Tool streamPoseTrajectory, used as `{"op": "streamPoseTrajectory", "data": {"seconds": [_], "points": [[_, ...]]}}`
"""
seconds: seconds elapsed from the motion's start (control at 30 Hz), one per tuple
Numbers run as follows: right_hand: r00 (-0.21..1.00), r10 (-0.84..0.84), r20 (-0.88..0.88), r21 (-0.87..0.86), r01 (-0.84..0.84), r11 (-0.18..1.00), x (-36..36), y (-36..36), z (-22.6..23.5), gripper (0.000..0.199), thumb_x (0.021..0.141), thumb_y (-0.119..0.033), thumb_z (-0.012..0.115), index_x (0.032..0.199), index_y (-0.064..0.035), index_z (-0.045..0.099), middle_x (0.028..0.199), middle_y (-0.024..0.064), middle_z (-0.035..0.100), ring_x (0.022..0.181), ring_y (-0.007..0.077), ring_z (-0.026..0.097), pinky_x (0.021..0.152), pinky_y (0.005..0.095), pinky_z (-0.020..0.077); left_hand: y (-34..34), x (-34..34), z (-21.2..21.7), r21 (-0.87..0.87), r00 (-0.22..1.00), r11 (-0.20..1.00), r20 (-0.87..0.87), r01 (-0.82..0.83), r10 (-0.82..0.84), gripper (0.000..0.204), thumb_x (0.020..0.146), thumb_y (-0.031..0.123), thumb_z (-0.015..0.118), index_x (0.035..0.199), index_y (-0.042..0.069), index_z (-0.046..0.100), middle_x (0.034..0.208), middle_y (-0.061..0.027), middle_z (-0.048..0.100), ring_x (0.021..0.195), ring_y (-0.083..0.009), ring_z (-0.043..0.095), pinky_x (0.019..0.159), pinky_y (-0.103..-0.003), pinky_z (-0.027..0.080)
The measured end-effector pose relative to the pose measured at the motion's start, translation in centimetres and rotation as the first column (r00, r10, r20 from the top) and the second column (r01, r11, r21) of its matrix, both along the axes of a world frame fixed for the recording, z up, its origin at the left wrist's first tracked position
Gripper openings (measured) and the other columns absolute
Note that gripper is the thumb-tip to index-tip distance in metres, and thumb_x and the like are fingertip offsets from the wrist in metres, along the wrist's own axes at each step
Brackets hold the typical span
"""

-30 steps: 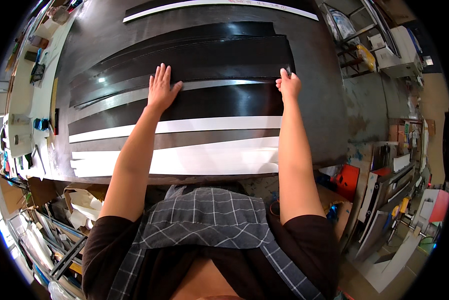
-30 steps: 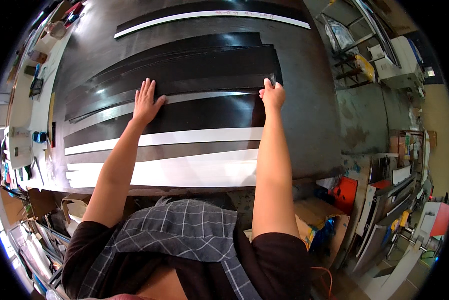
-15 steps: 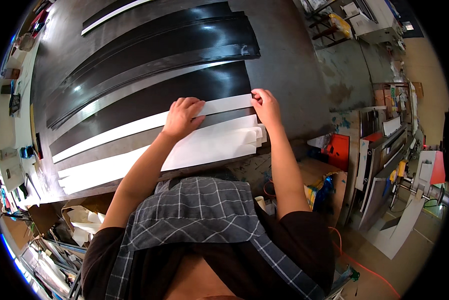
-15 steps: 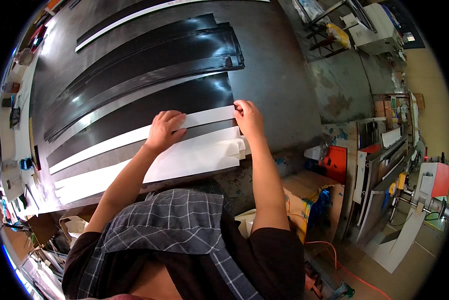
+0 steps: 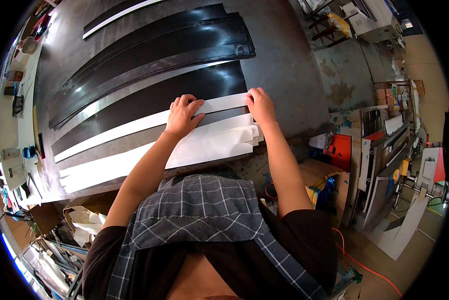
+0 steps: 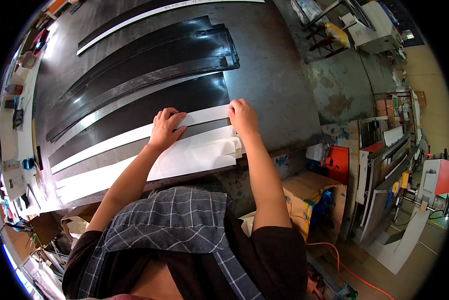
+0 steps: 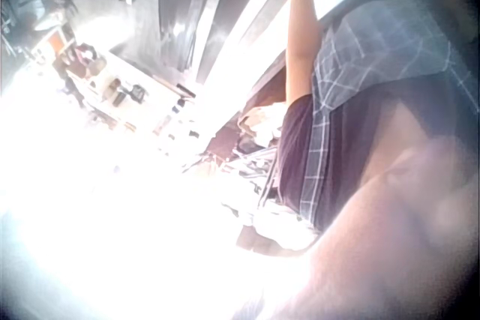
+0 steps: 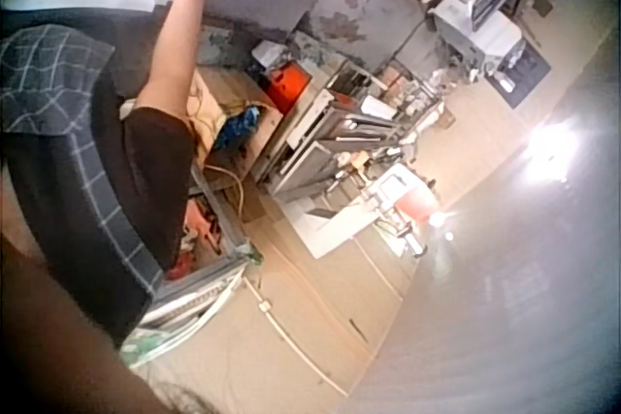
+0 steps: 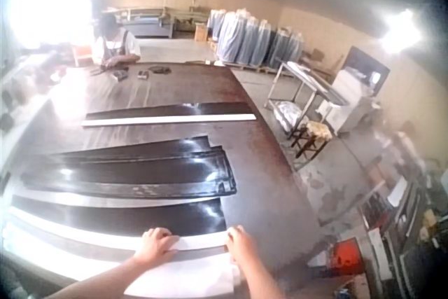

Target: The person applies white tape to the edges of long, dark, curved panels on a workbench. They smooth the tape down by hand and occasionally use a machine to process the panels.

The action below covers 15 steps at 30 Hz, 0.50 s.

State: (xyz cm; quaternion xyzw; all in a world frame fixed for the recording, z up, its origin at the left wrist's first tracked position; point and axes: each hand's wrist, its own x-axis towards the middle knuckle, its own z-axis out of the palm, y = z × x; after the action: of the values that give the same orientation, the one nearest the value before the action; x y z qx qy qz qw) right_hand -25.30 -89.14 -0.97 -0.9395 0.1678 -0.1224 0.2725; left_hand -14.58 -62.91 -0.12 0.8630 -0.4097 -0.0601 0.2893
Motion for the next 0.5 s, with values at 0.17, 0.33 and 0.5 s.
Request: {"op": "streamPoseTrajectory", "data": {"seconds": [0.17,0.33,0.5], "points": [[1.0,-0.002,-0.002,0.03,0.002,1.0,0.3,0.2,0.4,0.009,0.081,-0.012,0.063,0.086,-0.0072,0.056,0.085,0.0091,0.059,0.082,0.031,0.059,0.069,0.0422,0.0487,0.1,0.0,0.0,0.004,1.0,1.0,-0.017,0.001,-0.001,0.036,0.079,0.022,0.072,0.114,0.016,0.063,0.112,-0.007,0.051,0.106,-0.0269,0.049,0.096,-0.04,0.038],[1.0,-0.007,-0.01,-0.057,0.007,0.998,0.2,-0.1,-0.3,0.01,0.082,-0.01,0.064,0.087,-0.0066,0.056,0.084,0.0091,0.059,0.079,0.031,0.059,0.069,0.0413,0.0486,0.0,-0.1,0.3,0.011,1.0,1.0,-0.021,0.003,-0.003,0.037,0.079,0.021,0.072,0.114,0.015,0.062,0.112,-0.008,0.051,0.107,-0.0277,0.049,0.096,-0.042,0.038],[0.999,-0.028,0.019,-0.04,0.029,0.999,0.4,0.0,-0.4,0.008,0.082,-0.01,0.063,0.086,-0.0069,0.057,0.086,0.0099,0.061,0.079,0.0315,0.06,0.069,0.0418,0.049,0.1,-0.1,0.0,-0.009,1.0,1.0,-0.008,0.006,-0.006,0.038,0.078,0.02,0.073,0.113,0.015,0.062,0.111,-0.0079,0.051,0.107,-0.0278,0.049,0.096,-0.042,0.038]]}}
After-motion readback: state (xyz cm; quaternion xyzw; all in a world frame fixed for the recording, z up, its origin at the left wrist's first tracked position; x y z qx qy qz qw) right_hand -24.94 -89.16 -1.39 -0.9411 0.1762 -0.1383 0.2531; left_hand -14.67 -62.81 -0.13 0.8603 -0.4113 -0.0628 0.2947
